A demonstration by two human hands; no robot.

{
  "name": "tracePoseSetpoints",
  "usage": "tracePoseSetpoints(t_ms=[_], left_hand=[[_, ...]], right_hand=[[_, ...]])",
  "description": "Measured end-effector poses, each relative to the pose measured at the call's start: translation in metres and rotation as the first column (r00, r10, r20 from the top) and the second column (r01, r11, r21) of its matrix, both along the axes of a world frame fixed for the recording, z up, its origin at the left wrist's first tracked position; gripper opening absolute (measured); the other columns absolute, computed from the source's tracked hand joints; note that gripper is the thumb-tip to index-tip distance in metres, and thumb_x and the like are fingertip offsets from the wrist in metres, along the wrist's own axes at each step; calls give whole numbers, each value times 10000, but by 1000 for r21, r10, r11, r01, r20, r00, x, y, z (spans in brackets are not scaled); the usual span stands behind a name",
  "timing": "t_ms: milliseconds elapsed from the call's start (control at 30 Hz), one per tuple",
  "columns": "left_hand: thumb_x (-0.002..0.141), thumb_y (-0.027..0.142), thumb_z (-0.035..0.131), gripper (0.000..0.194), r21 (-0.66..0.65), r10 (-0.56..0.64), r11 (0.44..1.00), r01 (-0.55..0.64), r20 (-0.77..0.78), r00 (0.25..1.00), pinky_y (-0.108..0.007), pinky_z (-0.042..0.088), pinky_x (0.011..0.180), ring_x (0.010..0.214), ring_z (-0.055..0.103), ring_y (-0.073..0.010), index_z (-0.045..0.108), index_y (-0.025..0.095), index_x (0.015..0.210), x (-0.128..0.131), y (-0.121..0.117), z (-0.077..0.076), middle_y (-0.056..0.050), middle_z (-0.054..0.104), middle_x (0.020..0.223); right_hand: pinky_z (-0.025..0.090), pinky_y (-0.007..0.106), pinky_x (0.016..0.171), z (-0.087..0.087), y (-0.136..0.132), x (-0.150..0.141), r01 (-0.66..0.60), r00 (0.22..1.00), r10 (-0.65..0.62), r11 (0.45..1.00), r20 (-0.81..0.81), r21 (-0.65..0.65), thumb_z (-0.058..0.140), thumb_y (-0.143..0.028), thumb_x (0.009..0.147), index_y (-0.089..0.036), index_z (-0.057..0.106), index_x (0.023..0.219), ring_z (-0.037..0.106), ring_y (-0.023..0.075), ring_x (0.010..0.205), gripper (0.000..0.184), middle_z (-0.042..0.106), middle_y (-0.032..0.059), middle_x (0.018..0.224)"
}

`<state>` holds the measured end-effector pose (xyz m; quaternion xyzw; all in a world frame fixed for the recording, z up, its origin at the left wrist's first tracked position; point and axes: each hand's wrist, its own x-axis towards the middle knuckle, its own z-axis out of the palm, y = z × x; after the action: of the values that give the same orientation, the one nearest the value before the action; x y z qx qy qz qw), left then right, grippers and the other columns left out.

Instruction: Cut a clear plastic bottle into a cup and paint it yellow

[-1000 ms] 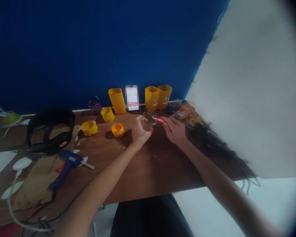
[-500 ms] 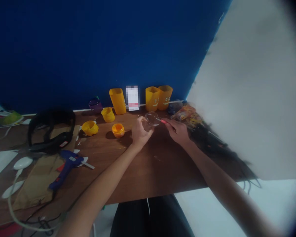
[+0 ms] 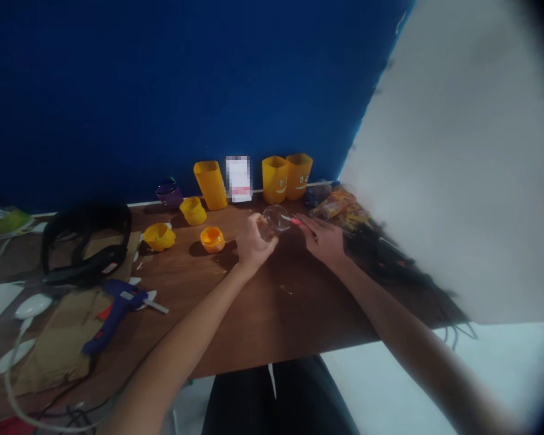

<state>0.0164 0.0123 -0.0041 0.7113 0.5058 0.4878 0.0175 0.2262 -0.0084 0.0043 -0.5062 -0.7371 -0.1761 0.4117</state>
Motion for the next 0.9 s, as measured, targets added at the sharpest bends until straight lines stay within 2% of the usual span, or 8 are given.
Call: tracePoseSetpoints(t_ms=[200,400,667,767,900], left_hand=[[631,275,737,587,-24,-16,1000,16,-16,1000,-370,513,794,901,648,-233,439,232,1135,0,-2,3,-41,629,1022],[598,253,757,629,-102,-48,993,58,94,994,-364,513,746,851,666,-227,437,262,1140,1,-4,6,-11,652,956],[594,217,737,620,-115,-174,974,194,162,971,-362,529,765,836,662,-207,429,264,1130,2,-5,6,-9,649,955],[601,189,723,634,-123,-226,959,253,202,953,-363,536,786,846,667,-200,407,263,1145,2,-3,4,-10,650,965],[635,174,709,657,-119,-345,916,382,251,905,-361,541,817,880,674,-194,351,257,1179,-1,0,0,-23,645,987]], right_hand=[[425,215,603,0,-1,-3,21,1000,-21,1000,0,-13,502,-327,971,-231,705,1207,656,99,667,326,754,16,899],[437,217,604,3,-4,-5,11,1000,-11,1000,-20,-24,474,-339,981,-226,705,1209,675,117,708,344,759,36,930],[472,223,642,3,-1,-3,90,996,-89,996,-28,19,497,-344,969,-239,707,1211,702,148,776,337,761,47,948],[490,225,671,1,1,-1,33,998,-33,999,-55,4,499,-336,971,-235,703,1214,706,148,796,333,760,46,967],[510,226,683,3,3,6,-117,990,112,992,-92,-52,477,-333,981,-222,691,1227,705,133,794,345,756,45,1024]])
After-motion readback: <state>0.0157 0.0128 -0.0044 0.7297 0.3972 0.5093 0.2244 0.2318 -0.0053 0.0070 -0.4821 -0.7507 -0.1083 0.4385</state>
